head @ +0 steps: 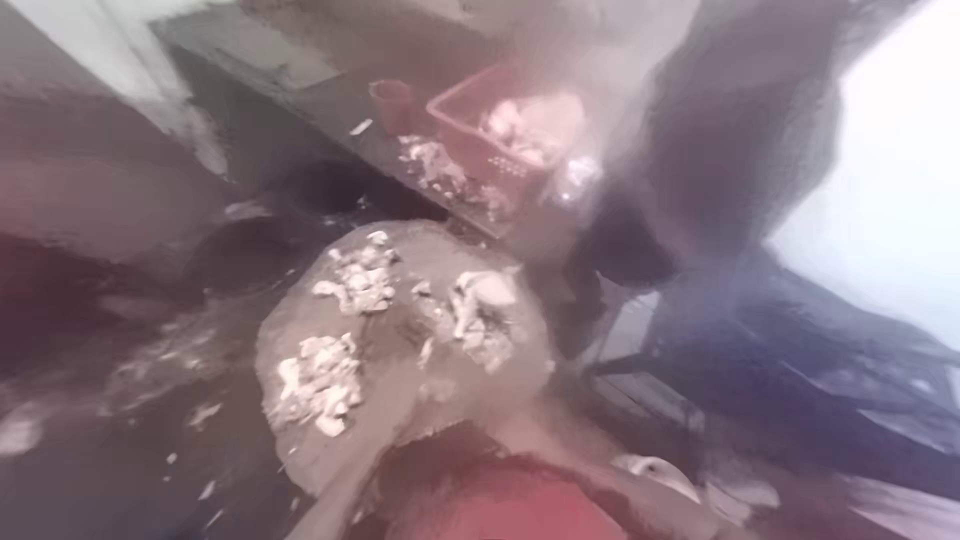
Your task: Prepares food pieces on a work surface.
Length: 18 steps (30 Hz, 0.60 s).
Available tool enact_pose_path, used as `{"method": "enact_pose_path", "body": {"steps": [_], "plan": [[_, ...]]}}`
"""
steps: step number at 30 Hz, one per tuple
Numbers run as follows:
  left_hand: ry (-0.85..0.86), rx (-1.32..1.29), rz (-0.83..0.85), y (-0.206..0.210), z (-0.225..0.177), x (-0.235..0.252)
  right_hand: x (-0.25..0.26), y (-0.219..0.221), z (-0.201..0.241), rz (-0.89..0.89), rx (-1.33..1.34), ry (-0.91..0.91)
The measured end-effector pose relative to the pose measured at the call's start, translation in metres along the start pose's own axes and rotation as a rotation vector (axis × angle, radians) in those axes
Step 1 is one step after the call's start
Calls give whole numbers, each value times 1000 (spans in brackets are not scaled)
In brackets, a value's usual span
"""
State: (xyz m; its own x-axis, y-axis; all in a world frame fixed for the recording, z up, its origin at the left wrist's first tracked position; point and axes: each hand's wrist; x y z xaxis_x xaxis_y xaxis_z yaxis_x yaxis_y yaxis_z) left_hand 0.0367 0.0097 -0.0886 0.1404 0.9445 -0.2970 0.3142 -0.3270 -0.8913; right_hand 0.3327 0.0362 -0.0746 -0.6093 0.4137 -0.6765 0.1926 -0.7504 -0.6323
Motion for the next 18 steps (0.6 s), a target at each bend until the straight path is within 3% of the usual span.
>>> {"method": "enact_pose_path", "body": {"steps": [3, 6, 8, 11, 14, 18], "plan": [[-83, -293, -104, -32, -15, -13, -40, 8, -43, 28, 256, 8], [-314, -673, -286, -78, -39, -57, -29, 32, -55, 74, 655, 8], [-335, -864, -373, -61, -44, -51, -20, 24, -50, 14, 815, 135], [-349, -982, -250, 8, -39, -23, -14, 9, -29, -268, 818, 220], [-489, -892, -225, 59, -15, -33, -7, -23, 3, -261, 793, 220], [-521, -899, -159, 55, -25, -62, 4, -12, -16, -79, 675, 265]]}}
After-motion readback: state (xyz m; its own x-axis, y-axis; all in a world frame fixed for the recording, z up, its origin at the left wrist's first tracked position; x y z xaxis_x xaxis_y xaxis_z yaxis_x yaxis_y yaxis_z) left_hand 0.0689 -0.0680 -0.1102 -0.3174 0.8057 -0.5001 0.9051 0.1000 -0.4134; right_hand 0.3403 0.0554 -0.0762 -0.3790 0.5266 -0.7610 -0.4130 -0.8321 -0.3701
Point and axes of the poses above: each hand's wrist, its own x-axis towards the middle knuckle, its own y-axis out of the palm, z = x × y, and after that the axes turned 10 degrees about y, right-handed
